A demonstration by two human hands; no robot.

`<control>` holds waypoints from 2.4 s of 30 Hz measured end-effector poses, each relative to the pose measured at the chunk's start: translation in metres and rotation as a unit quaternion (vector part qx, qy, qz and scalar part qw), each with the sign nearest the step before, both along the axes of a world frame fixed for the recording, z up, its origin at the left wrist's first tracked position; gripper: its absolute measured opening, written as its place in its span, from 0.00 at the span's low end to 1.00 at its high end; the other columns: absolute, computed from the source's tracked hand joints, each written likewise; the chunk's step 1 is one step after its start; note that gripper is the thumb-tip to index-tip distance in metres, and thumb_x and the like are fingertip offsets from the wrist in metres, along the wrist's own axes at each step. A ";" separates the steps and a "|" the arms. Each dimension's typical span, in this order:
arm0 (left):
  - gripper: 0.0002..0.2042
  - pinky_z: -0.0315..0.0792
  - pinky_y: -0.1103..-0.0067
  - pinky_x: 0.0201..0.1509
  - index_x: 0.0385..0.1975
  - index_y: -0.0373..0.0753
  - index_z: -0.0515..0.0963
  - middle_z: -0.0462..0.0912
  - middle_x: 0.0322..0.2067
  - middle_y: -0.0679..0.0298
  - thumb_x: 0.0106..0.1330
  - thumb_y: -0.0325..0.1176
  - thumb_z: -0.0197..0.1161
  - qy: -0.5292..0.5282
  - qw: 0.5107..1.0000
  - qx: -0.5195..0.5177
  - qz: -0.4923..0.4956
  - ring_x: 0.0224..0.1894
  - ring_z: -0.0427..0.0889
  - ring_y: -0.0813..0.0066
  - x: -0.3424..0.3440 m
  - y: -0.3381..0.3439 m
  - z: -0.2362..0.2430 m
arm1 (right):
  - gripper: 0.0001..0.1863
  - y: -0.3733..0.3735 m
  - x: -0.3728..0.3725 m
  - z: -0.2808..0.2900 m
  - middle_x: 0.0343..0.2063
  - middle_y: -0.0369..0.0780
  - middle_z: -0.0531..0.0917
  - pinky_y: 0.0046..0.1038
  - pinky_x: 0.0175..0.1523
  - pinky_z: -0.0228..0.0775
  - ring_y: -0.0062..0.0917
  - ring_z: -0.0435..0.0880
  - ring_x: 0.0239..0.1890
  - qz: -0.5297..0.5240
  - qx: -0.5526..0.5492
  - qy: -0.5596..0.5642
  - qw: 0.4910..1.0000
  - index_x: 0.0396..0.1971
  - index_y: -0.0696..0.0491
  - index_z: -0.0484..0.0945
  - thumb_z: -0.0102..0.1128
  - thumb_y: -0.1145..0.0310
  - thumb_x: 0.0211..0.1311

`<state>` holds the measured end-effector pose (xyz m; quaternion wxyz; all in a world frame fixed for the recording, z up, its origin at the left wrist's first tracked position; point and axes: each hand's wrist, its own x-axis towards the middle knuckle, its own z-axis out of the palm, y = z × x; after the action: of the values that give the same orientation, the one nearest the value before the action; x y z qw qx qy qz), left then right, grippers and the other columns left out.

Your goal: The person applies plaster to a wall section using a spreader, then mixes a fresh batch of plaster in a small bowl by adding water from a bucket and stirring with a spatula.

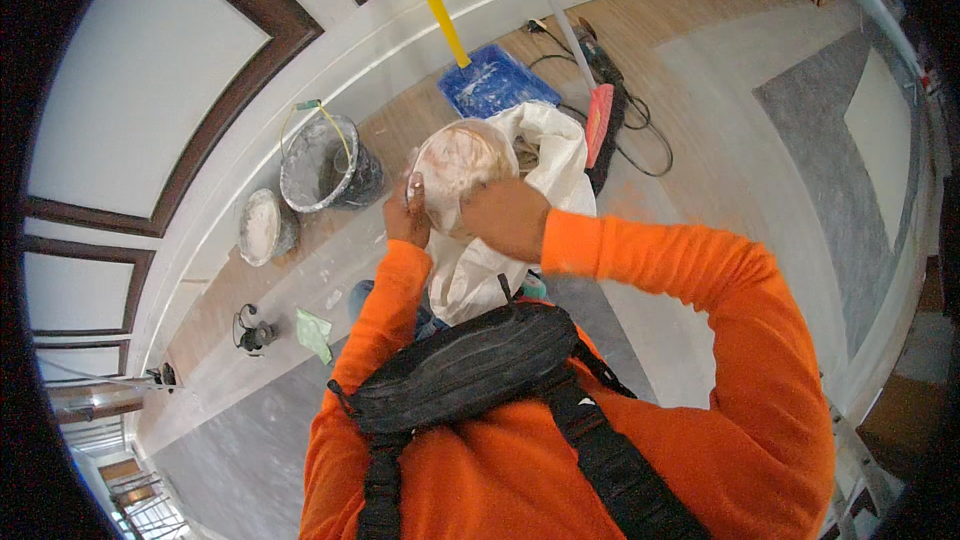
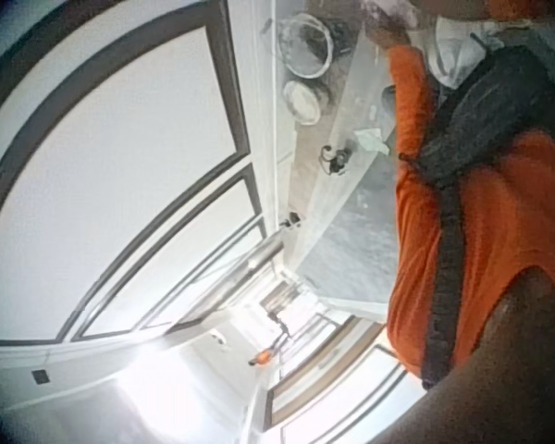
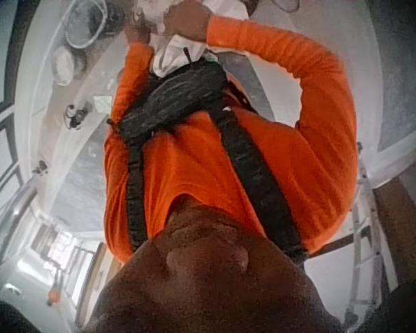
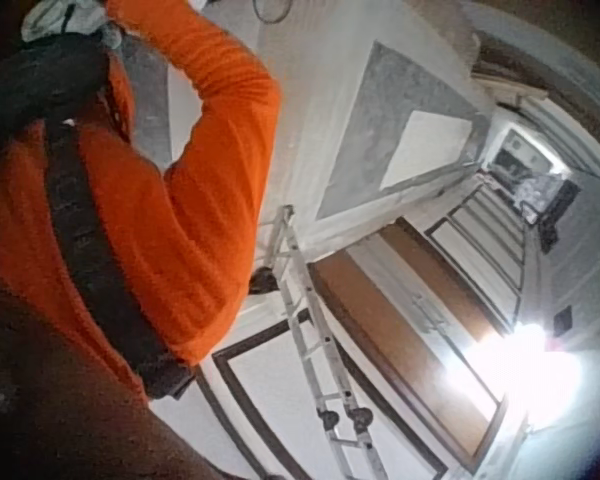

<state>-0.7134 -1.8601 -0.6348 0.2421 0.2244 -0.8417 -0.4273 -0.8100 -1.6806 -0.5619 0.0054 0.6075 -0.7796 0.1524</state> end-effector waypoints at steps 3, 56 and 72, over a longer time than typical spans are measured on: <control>0.21 0.69 0.74 0.51 0.56 0.36 0.71 0.80 0.45 0.46 0.71 0.44 0.46 0.091 0.995 -0.038 0.011 0.48 0.79 0.64 -0.002 -0.009 -0.006 | 0.09 0.019 -0.009 0.002 0.22 0.48 0.82 0.41 0.33 0.77 0.42 0.84 0.26 0.015 0.013 -0.002 1.000 0.25 0.58 0.81 0.55 0.69 0.48; 0.13 0.70 0.73 0.30 0.43 0.37 0.79 0.78 0.23 0.49 0.61 0.33 0.58 0.065 0.985 -0.156 -0.036 0.21 0.76 0.59 0.014 -0.030 0.074 | 0.23 0.025 -0.133 -0.011 0.45 0.48 0.80 0.37 0.52 0.72 0.41 0.79 0.48 0.002 -0.059 -0.003 0.998 0.54 0.48 0.73 0.59 0.62 0.57; 0.12 0.72 0.75 0.37 0.44 0.38 0.79 0.81 0.31 0.50 0.65 0.34 0.55 0.201 0.971 -0.090 0.094 0.31 0.81 0.65 -0.037 0.007 0.062 | 0.24 0.063 -0.093 -0.075 0.45 0.46 0.81 0.27 0.50 0.70 0.26 0.79 0.43 -0.131 0.081 -0.511 0.846 0.53 0.55 0.74 0.58 0.57 0.61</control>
<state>-0.7502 -1.8536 -0.5733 0.4648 0.1895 -0.7858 -0.3614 -0.9026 -1.6175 -0.6370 -0.4228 0.3340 -0.7540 0.3756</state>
